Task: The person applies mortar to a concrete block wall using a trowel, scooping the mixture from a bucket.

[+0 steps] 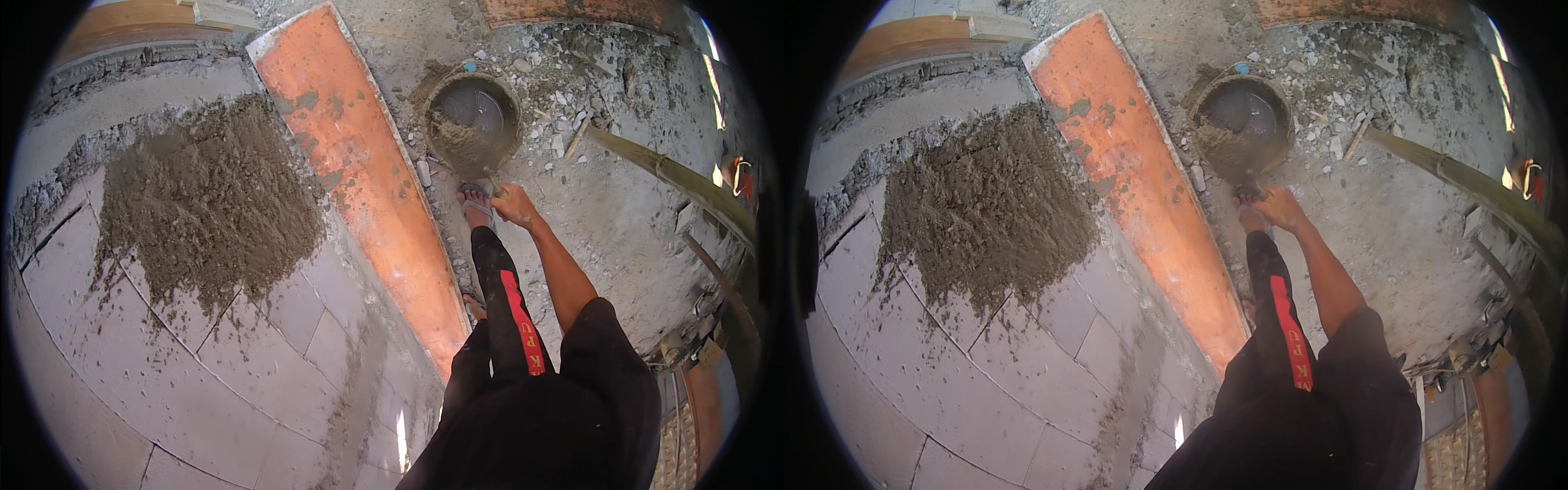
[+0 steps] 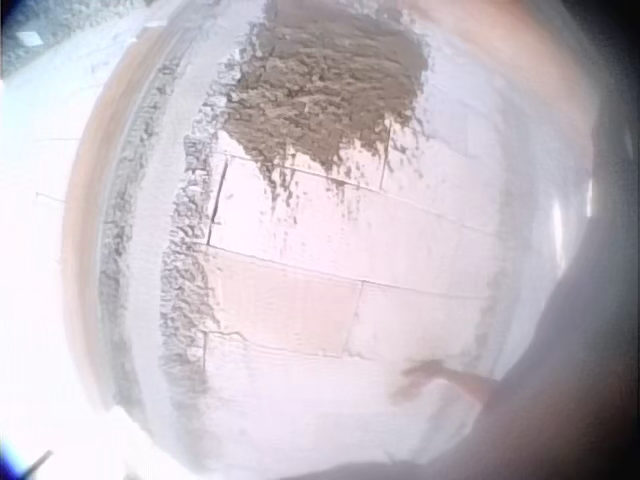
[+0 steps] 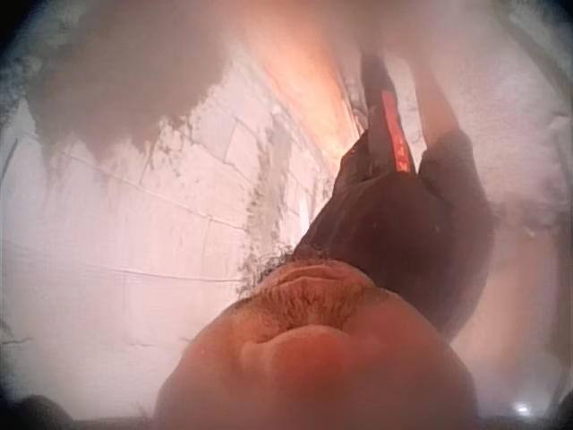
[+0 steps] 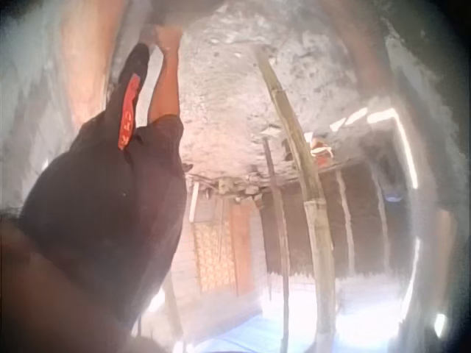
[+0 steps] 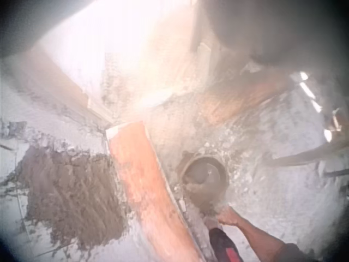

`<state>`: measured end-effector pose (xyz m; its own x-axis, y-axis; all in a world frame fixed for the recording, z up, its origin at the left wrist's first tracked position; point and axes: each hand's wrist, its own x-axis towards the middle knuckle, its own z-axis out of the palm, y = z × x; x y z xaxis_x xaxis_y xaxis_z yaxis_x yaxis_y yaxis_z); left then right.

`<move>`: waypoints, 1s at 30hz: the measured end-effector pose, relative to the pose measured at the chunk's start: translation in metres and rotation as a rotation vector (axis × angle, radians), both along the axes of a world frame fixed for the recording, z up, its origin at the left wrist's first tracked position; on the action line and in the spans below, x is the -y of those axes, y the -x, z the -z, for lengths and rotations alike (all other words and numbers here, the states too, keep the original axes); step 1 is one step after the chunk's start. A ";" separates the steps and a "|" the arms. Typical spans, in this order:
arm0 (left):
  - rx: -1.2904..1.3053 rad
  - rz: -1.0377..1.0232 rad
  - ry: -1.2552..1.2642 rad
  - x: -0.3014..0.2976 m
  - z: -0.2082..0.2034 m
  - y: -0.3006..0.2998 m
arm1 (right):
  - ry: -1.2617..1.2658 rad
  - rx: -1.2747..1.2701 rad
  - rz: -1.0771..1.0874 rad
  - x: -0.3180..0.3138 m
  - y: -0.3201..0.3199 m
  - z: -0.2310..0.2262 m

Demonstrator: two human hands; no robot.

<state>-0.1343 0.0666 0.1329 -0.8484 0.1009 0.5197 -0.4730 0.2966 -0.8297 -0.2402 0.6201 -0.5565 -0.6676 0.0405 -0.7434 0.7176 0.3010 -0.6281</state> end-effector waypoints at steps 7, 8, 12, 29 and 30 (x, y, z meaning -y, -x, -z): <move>-0.092 -0.019 -0.012 0.009 -0.052 -0.028 | 0.296 -0.110 0.296 0.037 0.017 -0.093; -0.081 -0.007 -0.014 0.011 -0.053 -0.029 | 0.347 -0.138 0.366 0.044 0.008 -0.122; -0.185 0.167 0.120 0.033 -0.067 -0.031 | 0.345 -0.289 0.629 0.075 -0.019 -0.219; -0.140 0.163 0.141 0.040 -0.068 -0.045 | 0.218 -0.534 0.060 0.394 -0.088 -0.333; -0.129 0.143 0.143 0.024 -0.067 -0.039 | 0.135 -0.443 0.018 0.355 -0.079 -0.306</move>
<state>-0.0954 0.0426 0.1994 -0.7478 0.2956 0.5945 -0.5392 0.2520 -0.8036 -0.1607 0.2647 -0.2500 -0.9223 -0.0228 -0.3859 0.3754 0.1851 -0.9082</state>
